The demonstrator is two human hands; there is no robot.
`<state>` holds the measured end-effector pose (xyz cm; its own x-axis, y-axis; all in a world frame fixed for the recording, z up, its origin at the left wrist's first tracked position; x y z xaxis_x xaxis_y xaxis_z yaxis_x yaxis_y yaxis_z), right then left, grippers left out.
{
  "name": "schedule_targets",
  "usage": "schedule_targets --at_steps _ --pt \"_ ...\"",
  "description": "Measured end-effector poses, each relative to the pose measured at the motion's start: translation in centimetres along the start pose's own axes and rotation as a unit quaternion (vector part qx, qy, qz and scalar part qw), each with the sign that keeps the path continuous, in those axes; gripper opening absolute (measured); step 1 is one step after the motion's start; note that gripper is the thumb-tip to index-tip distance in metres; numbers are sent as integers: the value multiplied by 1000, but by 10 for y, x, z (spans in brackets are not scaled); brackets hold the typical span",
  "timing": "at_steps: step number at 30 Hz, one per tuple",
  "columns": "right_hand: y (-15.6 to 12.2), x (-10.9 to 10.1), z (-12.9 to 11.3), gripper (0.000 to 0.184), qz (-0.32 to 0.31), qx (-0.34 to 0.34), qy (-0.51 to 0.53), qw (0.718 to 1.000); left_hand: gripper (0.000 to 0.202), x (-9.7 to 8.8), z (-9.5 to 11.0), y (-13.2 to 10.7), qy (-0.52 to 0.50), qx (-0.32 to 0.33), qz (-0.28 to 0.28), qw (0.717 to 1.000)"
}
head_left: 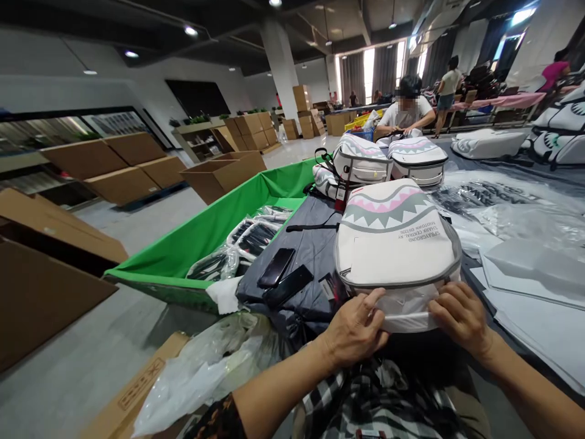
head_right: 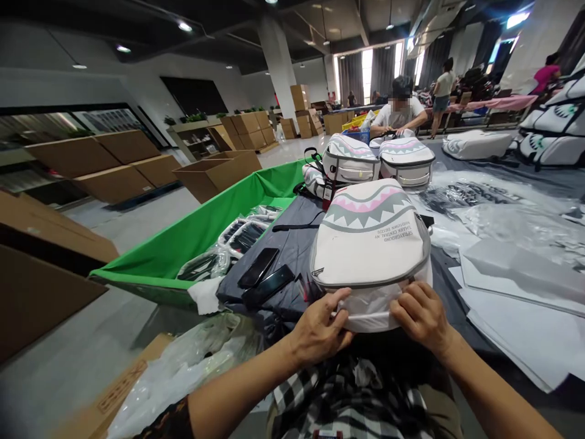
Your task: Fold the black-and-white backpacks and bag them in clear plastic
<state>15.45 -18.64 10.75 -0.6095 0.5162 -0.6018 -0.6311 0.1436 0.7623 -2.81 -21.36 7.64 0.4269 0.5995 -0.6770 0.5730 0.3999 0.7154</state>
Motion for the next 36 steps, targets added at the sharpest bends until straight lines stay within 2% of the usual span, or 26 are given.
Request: schedule_targets --at_steps 2,6,10,12,14,15,17,20,21,23,25,26,29,32,36 --pt "-16 12 -5 21 -22 -5 -3 1000 22 14 5 -15 8 -16 -24 1000" --pt "-42 21 -13 14 -67 2 45 997 30 29 11 -35 -11 -29 -6 999" --pt "-39 15 -4 26 -125 43 113 985 12 27 -1 -36 -91 -173 12 981" --pt "-33 16 1 24 -166 56 116 978 16 26 -5 -33 -115 -224 -10 968" --pt "-28 19 3 15 -203 55 106 972 28 29 -3 -27 -104 -217 -70 968" --pt "-26 21 3 12 -219 51 100 969 32 30 0 -24 -91 -199 -101 970" --pt "-24 23 2 18 -237 36 91 967 30 33 3 -19 -65 -166 -156 971" --pt "-21 16 1 23 -206 12 88 975 14 34 -1 -12 -50 -124 -208 969" --pt "-19 13 1 23 -186 -4 91 978 8 34 -1 -7 -58 -80 -216 971" --pt "-18 11 0 22 -174 -58 113 977 12 30 2 2 -102 62 -218 969" --pt "-18 16 0 24 -204 -109 146 962 17 24 2 10 -157 191 -213 945" --pt "-18 20 1 25 -227 -124 158 953 16 23 0 14 -173 228 -214 934" --pt "-12 28 5 26 -278 -135 161 937 12 24 -7 24 -150 287 -226 919" --pt "-3 31 7 23 -311 -132 157 928 17 24 -5 28 -95 353 -227 903" --pt "4 32 8 20 -347 -137 176 911 23 21 -2 29 -88 390 -232 887"
Point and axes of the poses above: each hand's wrist, its own y-axis towards the middle knuckle, its own x-axis out of the palm, z = x × y, the point moved 6 cm from there along y, towards the middle knuckle, and after that the axes turned 4 degrees about y, right-handed, at the moved point
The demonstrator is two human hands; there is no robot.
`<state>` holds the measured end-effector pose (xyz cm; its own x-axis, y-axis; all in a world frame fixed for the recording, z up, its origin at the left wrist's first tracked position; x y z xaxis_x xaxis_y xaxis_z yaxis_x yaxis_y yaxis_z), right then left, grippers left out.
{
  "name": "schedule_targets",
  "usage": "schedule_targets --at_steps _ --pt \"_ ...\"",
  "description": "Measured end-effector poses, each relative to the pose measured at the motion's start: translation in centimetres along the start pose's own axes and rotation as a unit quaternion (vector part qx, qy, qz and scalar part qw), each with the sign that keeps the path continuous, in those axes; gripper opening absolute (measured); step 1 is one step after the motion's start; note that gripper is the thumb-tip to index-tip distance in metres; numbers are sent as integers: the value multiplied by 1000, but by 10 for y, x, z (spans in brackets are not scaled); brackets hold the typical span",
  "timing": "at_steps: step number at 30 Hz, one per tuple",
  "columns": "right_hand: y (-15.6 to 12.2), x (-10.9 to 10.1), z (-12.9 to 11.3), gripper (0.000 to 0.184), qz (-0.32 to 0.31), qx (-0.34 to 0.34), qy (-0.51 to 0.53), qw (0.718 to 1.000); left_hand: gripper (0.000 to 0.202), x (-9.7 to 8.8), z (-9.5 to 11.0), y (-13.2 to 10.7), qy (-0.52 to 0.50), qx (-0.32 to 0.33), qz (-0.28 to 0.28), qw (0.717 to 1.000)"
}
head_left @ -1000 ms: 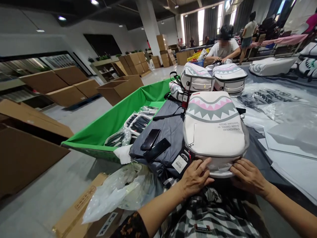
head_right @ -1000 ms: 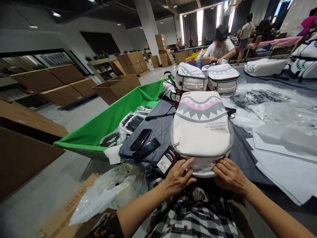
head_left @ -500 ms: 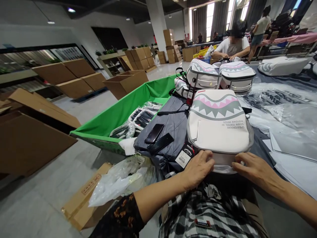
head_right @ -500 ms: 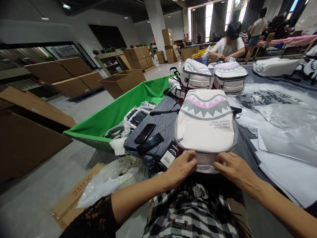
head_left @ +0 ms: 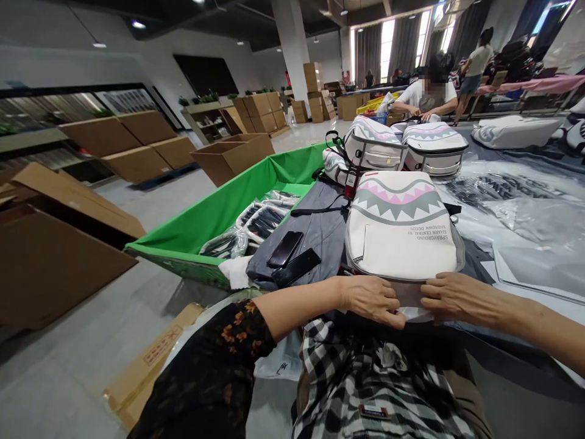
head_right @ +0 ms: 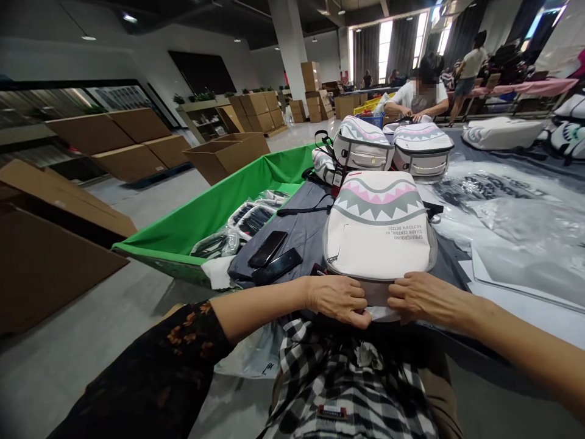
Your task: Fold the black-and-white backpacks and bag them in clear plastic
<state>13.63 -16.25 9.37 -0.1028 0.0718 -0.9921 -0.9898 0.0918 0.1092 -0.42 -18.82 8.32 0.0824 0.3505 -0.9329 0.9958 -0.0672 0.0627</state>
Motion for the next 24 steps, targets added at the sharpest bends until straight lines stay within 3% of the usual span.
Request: schedule_targets --at_steps 6,9,12,15,19,24 --pt "5 11 4 21 -73 -18 24 997 16 2 -1 4 -58 64 81 993" --pt "6 17 4 20 -107 -24 -29 994 9 9 0 6 -31 76 48 995" --pt "4 16 4 19 -104 -31 -73 991 18 8 3 3 10 46 16 999" --pt "-2 9 -3 18 -61 -42 -115 991 19 3 10 -4 53 -33 26 998" --pt "-18 6 -24 18 33 -42 -161 986 16 4 35 -16 119 -111 110 980" --pt "-48 28 -48 26 207 31 -184 960 14 6 54 -23 131 -191 187 955"
Point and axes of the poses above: each hand's wrist, its own y-axis towards the middle knuckle, its own x-axis out of the palm, z = x × y, the point moved 6 cm from there along y, towards the middle knuckle, and after that the axes turned 4 degrees about y, right-handed, at the moved point
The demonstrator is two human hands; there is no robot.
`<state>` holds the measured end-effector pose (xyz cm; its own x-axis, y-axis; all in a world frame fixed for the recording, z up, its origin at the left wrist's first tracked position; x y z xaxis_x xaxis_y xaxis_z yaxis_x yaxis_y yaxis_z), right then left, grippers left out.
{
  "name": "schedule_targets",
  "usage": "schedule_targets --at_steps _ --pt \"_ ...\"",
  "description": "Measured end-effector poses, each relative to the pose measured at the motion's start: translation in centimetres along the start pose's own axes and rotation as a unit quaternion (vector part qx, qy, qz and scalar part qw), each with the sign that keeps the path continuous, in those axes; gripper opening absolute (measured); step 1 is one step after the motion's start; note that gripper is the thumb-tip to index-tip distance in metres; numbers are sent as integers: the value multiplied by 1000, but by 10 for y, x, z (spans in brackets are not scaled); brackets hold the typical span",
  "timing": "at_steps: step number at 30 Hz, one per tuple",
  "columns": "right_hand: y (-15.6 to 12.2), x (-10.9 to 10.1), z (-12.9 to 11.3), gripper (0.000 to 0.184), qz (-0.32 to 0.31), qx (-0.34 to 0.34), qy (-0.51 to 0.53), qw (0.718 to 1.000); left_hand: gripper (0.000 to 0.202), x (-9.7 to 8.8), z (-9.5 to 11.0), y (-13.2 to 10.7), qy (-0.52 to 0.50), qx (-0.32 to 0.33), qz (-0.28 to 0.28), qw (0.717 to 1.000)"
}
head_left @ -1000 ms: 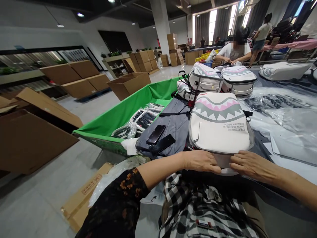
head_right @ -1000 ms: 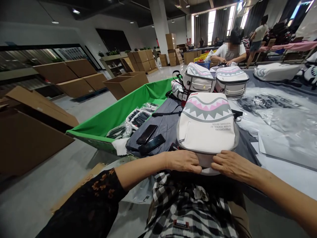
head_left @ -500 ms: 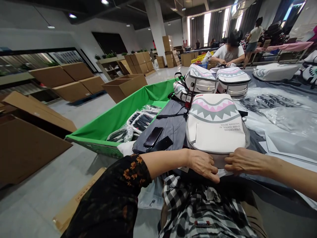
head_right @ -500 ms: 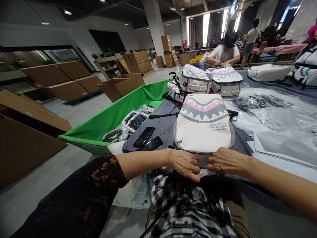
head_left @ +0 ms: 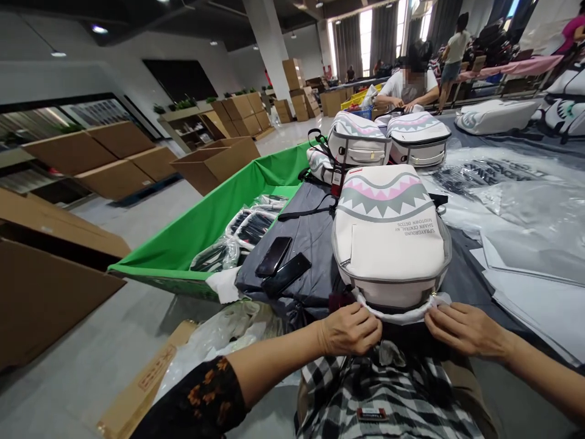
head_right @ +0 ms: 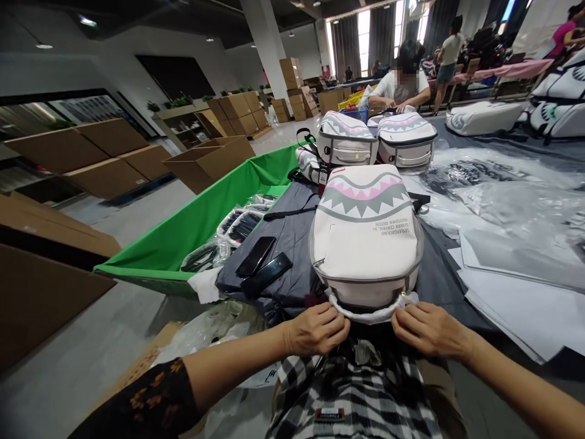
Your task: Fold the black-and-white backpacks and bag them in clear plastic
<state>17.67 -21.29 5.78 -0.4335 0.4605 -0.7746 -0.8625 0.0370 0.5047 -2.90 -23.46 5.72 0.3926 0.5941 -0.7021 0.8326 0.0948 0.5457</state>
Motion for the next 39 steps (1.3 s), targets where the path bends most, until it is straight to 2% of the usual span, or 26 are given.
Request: schedule_targets --at_steps 2,3,4,6,7,9,11,13,15,16,18,20,21,22,23,25,26,27,28,31,32,33,34,37,39 --pt "-12 8 -7 27 35 52 -12 998 16 0 -2 10 -20 -14 11 1000" --pt "-16 13 -11 27 50 77 -17 996 18 2 -6 19 -34 -32 0 999" --pt "-18 17 -14 28 64 100 -18 993 20 9 -10 28 -52 -58 -35 996" --pt "-20 20 -22 27 106 166 -6 980 29 32 -20 45 -101 -125 -179 971" --pt "-21 22 -23 25 128 217 16 968 34 45 -23 49 -129 -158 -266 942" --pt "-26 25 -24 16 168 348 88 918 42 62 -23 51 -186 -199 -396 877" --pt "-33 30 -23 7 202 476 167 840 44 67 -22 50 -247 -219 -449 831" --pt "-38 35 -19 12 221 570 219 760 45 66 -20 50 -310 -229 -455 803" --pt "-38 36 -11 26 219 627 238 709 43 65 -19 47 -356 -249 -457 776" --pt "-36 35 -5 33 214 641 240 697 41 65 -18 45 -367 -261 -458 767" --pt "-30 31 6 40 207 643 228 701 38 66 -17 42 -364 -275 -460 761" --pt "-26 28 13 43 212 638 215 709 38 69 -14 40 -333 -272 -461 776" --pt "-27 29 15 46 215 647 225 696 39 71 -13 40 -310 -266 -463 786" --pt "-30 34 16 49 217 666 255 667 41 72 -12 39 -286 -261 -465 796" --pt "-35 42 15 53 220 690 300 621 43 74 -11 39 -265 -257 -467 804" --pt "-45 57 7 61 229 725 403 509 45 76 -9 38 -244 -255 -467 811" --pt "-46 62 2 63 235 730 442 466 44 77 -8 37 -242 -258 -464 812" --pt "-47 63 -2 63 242 729 458 447 43 77 -7 37 -242 -262 -459 814" --pt "-46 60 -3 62 250 729 448 453 42 77 -6 37 -239 -267 -455 815" --pt "-38 44 3 52 255 725 333 546 40 77 -5 35 -222 -277 -448 821" --pt "-36 41 8 50 253 724 301 566 40 77 -4 34 -216 -280 -446 822" --pt "-35 43 12 48 251 726 288 572 40 77 -5 33 -210 -285 -442 824" --pt "-35 47 17 48 248 729 294 566 39 77 -6 33 -206 -291 -438 825" --pt "-47 64 24 56 242 742 346 521 35 78 -9 32 -205 -310 -434 820" --pt "-58 64 19 63 254 751 348 501 32 78 -11 31 -211 -317 -444 811"
Point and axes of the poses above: each hand's wrist, its own y-axis towards the middle knuckle, its own x-axis out of the palm, z = x × y, the point moved 6 cm from there along y, towards the middle knuckle, and after that the axes turned 4 degrees about y, right-handed, at the moved point
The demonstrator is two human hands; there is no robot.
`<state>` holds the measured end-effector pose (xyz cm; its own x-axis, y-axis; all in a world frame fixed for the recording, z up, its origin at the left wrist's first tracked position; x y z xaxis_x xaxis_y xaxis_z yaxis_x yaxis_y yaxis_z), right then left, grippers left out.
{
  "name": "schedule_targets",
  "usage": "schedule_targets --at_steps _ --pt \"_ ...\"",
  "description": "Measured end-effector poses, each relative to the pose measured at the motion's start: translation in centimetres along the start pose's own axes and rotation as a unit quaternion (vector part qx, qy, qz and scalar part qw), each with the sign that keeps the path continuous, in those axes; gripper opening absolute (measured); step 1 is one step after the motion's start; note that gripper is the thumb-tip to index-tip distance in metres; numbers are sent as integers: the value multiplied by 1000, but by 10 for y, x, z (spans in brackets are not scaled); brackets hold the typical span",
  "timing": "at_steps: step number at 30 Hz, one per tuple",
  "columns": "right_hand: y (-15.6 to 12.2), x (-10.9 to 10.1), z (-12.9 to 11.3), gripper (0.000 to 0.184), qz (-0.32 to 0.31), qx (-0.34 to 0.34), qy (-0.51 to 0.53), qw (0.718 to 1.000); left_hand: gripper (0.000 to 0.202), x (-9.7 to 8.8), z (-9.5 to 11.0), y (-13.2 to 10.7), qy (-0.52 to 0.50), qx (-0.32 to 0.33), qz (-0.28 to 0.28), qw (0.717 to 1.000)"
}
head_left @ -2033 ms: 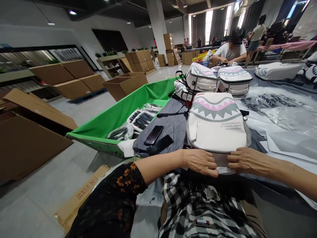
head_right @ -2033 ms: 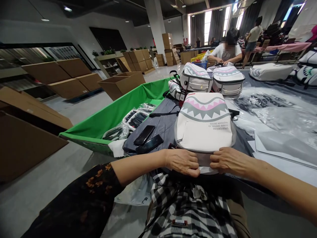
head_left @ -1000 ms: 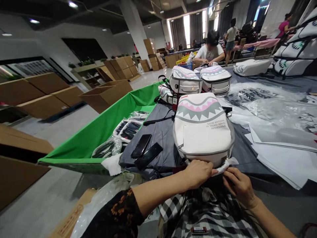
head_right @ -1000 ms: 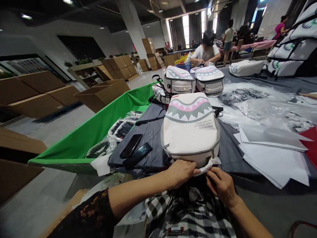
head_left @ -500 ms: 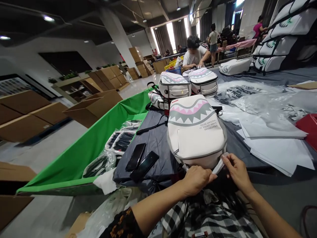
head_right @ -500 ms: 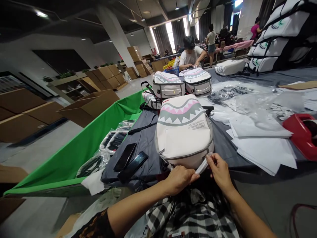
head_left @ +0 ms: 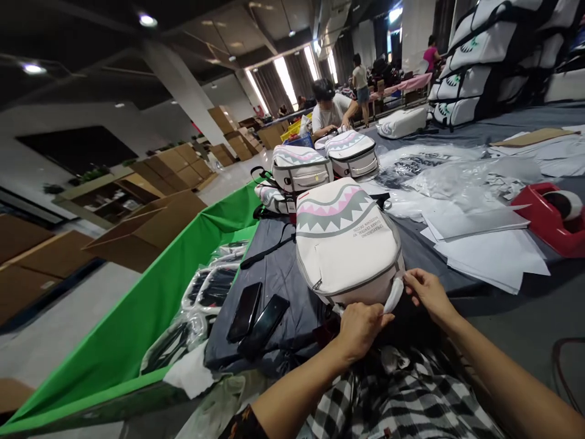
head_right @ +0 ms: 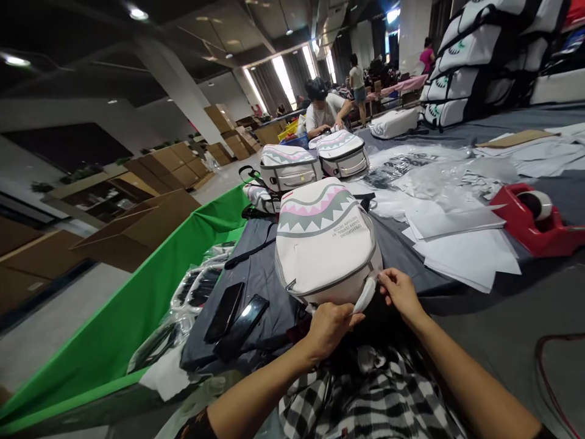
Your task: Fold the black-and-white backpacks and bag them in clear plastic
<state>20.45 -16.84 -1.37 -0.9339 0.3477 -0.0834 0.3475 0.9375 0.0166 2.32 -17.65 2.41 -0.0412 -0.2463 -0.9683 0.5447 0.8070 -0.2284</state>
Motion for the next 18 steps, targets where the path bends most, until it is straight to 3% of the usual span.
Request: schedule_targets --at_steps 3,6,11,14,18 --pt "-17 -17 -8 58 66 -58 -11 996 29 0 -1 0 10 -17 -5 1000" --pt "-29 -10 -25 43 60 -134 -50 988 28 1 1 2 25 -27 11 999" --pt "-8 14 -2 60 14 16 44 999 23 6 6 7 37 -31 30 998" --pt "-3 13 11 67 13 43 51 998 23 10 10 11 30 -20 29 999" --pt "-12 19 23 72 -49 95 93 990 28 10 11 11 27 -19 16 999"
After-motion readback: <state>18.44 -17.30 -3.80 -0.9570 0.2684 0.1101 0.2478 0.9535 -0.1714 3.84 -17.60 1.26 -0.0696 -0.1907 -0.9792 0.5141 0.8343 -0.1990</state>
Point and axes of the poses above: each hand's wrist, its own y-axis towards the middle knuckle, its own x-axis out of the palm, z = x × y, the point moved 6 cm from there along y, towards the middle knuckle, and after that the axes turned 4 degrees about y, right-handed, at the moved point
